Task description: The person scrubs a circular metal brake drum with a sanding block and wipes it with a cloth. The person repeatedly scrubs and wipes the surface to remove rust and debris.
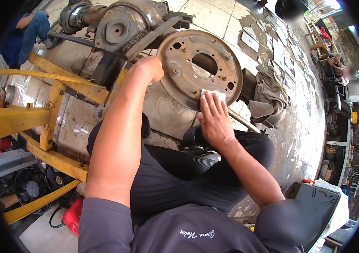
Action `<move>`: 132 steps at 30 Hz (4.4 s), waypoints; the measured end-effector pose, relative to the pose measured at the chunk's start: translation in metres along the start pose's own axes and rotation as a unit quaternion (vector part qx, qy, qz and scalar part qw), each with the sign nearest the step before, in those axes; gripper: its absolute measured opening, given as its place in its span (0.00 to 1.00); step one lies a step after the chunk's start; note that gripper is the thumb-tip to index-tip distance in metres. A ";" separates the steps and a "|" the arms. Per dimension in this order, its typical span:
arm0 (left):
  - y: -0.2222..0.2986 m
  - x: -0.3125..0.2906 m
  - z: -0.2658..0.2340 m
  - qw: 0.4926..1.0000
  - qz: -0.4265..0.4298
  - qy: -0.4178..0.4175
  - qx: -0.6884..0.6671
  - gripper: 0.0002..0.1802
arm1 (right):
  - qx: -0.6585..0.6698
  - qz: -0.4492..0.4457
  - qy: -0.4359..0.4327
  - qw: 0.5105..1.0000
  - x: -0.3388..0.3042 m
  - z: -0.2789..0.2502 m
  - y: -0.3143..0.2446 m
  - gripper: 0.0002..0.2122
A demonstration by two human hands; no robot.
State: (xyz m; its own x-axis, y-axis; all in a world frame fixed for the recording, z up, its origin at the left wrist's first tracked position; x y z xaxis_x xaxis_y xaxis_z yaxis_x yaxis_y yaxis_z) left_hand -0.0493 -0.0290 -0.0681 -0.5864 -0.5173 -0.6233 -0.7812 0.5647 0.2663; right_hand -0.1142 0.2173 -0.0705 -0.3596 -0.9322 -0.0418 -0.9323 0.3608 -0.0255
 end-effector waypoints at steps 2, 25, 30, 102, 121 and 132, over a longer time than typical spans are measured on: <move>0.001 -0.001 -0.001 1.000 0.003 -0.001 0.000 0.22 | 0.034 0.056 0.021 0.998 0.007 -0.005 0.022 0.27; -0.003 -0.002 -0.003 0.999 -0.006 0.008 -0.036 0.23 | 0.079 0.105 0.018 0.991 0.015 -0.003 0.024 0.26; -0.004 0.001 -0.001 0.999 -0.010 -0.009 -0.045 0.23 | 0.074 0.026 0.011 0.997 0.009 -0.001 0.004 0.26; -0.007 -0.001 0.000 0.999 -0.012 -0.002 -0.052 0.23 | 0.091 -0.002 0.037 0.995 0.011 -0.004 -0.003 0.25; -0.005 0.000 -0.001 0.999 -0.014 -0.002 -0.051 0.23 | 0.012 0.015 0.034 0.999 0.014 0.002 0.002 0.24; -0.005 -0.003 -0.002 0.998 -0.018 -0.005 -0.059 0.22 | 0.069 0.019 0.040 0.997 0.022 -0.006 0.000 0.24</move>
State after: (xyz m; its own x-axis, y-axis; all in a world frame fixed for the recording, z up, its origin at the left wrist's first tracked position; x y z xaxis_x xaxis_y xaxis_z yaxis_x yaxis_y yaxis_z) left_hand -0.0443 -0.0311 -0.0661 -0.5558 -0.5292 -0.6411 -0.8218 0.4662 0.3276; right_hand -0.1220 0.1961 -0.0655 -0.4025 -0.9148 0.0346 -0.9055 0.3922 -0.1622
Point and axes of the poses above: each hand's wrist, its own x-axis towards the middle knuckle, its own z-axis out of the palm, y = z × x, the point moved 7 cm from there along x, towards the middle knuckle, and after that the axes turned 2 degrees about -x, right-handed, at the moved point
